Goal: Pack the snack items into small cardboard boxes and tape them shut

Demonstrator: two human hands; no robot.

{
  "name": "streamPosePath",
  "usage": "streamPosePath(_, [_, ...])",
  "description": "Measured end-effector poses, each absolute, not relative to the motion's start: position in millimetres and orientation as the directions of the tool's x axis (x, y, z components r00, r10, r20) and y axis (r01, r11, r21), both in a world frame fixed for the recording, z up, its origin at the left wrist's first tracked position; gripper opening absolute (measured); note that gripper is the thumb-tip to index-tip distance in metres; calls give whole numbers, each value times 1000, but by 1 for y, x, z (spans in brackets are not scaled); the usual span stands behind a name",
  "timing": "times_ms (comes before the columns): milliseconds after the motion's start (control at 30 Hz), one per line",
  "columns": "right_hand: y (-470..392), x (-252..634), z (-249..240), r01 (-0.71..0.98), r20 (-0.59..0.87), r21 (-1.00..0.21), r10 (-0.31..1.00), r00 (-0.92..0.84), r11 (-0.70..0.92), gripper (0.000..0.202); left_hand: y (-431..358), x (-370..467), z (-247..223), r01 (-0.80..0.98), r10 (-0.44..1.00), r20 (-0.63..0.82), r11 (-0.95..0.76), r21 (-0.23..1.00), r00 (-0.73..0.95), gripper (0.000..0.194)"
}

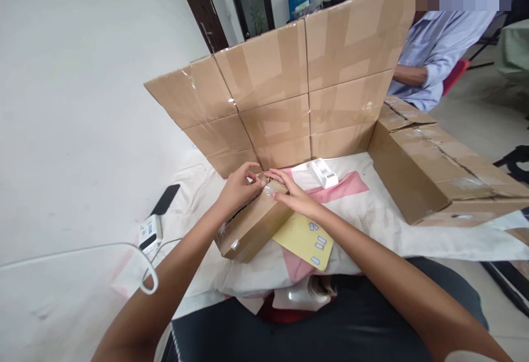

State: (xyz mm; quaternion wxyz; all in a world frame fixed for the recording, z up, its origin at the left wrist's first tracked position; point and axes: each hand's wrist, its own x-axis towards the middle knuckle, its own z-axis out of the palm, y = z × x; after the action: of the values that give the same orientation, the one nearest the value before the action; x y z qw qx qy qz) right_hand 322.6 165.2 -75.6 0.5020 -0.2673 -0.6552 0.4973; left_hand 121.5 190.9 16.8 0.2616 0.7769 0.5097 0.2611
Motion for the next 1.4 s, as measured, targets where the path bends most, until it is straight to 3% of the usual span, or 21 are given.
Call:
streamPosePath(333, [161,322,-68,-117,350,-937,857,-379,330,68,163,122,46,606,897,253,-434,667,363,46])
streamPosePath(500, [158,325,-64,35,388,-903,849,-359,428,72,163,127,43,588,864,304,-497,639,401,38])
streamPosePath(733, [156,325,-59,112,376,-892,857,-353,438,56,169,125,30,572,861,333,-505,646,383,34])
streamPosePath(833, [157,322,-58,57,313,-937,900,-304,346,56,166,120,24,591,798,453,-600,540,396,29])
streamPosePath(1000, [159,321,-55,-18,303,-950,909,-285,311,50,159,117,21,550,520,638,-816,177,568,11])
streamPosePath(1067, [159,321,-55,-16,304,-950,908,-290,313,49,157,119,21,501,460,662,-853,145,592,9])
streamPosePath(1133, [159,322,-55,-12,302,-950,908,-290,311,49,155,120,23,479,482,678,-852,213,555,6])
streamPosePath(1267, [159,323,-56,-4,305,-949,914,-267,316,49,158,119,33,317,653,698,-756,573,294,12])
streamPosePath(1400, [159,323,-56,-4,315,-945,910,-268,326,49,169,120,45,168,824,501,-551,817,265,34])
